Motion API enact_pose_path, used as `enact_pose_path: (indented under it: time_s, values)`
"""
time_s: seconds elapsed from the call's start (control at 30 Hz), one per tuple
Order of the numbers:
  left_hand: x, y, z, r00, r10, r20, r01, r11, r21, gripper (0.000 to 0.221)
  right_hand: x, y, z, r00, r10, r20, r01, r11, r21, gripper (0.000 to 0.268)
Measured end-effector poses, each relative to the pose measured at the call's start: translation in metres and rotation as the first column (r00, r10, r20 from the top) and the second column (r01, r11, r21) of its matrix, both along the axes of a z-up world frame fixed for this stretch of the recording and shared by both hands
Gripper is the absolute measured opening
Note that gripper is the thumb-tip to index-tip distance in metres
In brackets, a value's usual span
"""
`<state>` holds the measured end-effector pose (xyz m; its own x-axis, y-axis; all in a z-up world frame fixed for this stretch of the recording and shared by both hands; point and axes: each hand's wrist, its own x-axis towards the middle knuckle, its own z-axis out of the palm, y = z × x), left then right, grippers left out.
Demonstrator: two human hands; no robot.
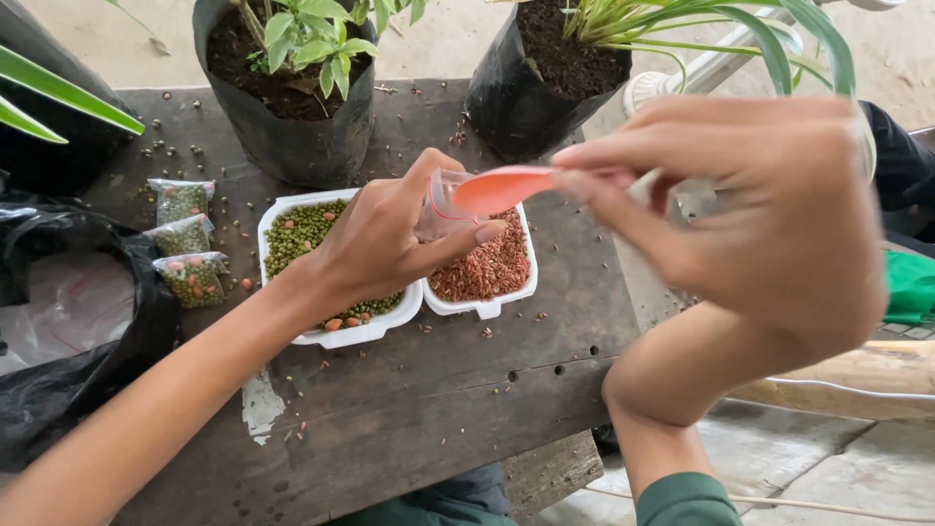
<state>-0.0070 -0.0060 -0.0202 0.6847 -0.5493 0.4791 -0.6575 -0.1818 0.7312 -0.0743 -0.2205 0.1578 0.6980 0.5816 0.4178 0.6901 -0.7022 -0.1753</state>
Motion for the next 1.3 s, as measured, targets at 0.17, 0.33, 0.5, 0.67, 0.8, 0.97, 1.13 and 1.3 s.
enact_pose_path:
  time_s: [0.17, 0.33, 0.5, 0.67, 0.8, 0.97, 1.13, 1.3]
  values:
    - [-0.003, 0.001, 0.02, 0.967, -0.113, -0.227, 0.083, 0.987, -0.138, 0.04, 0.006, -0.03, -0.001, 0.991, -0.067, -0.117, 0.086, 0.982, 0.169, 0.006]
    - [0.0, 0.002, 0.021, 0.481, -0.577, -0.66, 0.12, 0.789, -0.603, 0.056, 0.024, -0.039, -0.001, 0.96, -0.123, -0.252, 0.184, 0.954, 0.236, 0.012]
    - [0.0, 0.002, 0.027, 0.364, -0.722, -0.589, 0.16, 0.671, -0.724, 0.052, 0.063, -0.043, -0.012, 0.879, -0.129, -0.46, 0.115, 0.992, -0.058, 0.011]
    - [0.002, 0.002, 0.037, 0.678, -0.217, -0.702, 0.078, 0.971, -0.226, 0.038, 0.087, -0.036, -0.044, 0.815, -0.208, -0.541, 0.191, 0.978, -0.088, 0.008]
    - [0.0, 0.002, 0.038, 0.879, 0.141, -0.456, -0.048, 0.976, 0.211, 0.04, 0.083, -0.033, -0.054, 0.734, -0.246, -0.633, 0.236, 0.966, -0.103, 0.016]
    - [0.013, -0.003, 0.072, 0.978, 0.099, -0.186, 0.043, 0.768, 0.639, 0.057, 0.081, -0.037, -0.044, 0.682, -0.331, -0.652, 0.274, 0.943, -0.191, 0.012]
    - [0.019, -0.021, 0.1, 0.982, -0.001, -0.189, 0.137, 0.688, 0.713, 0.059, 0.095, -0.037, -0.04, 0.703, -0.33, -0.63, 0.283, 0.942, -0.179, 0.017]
    - [0.032, -0.02, 0.095, 0.968, -0.125, -0.216, 0.235, 0.745, 0.625, 0.047, 0.117, -0.044, -0.056, 0.746, -0.193, -0.637, 0.183, 0.98, -0.083, 0.011]
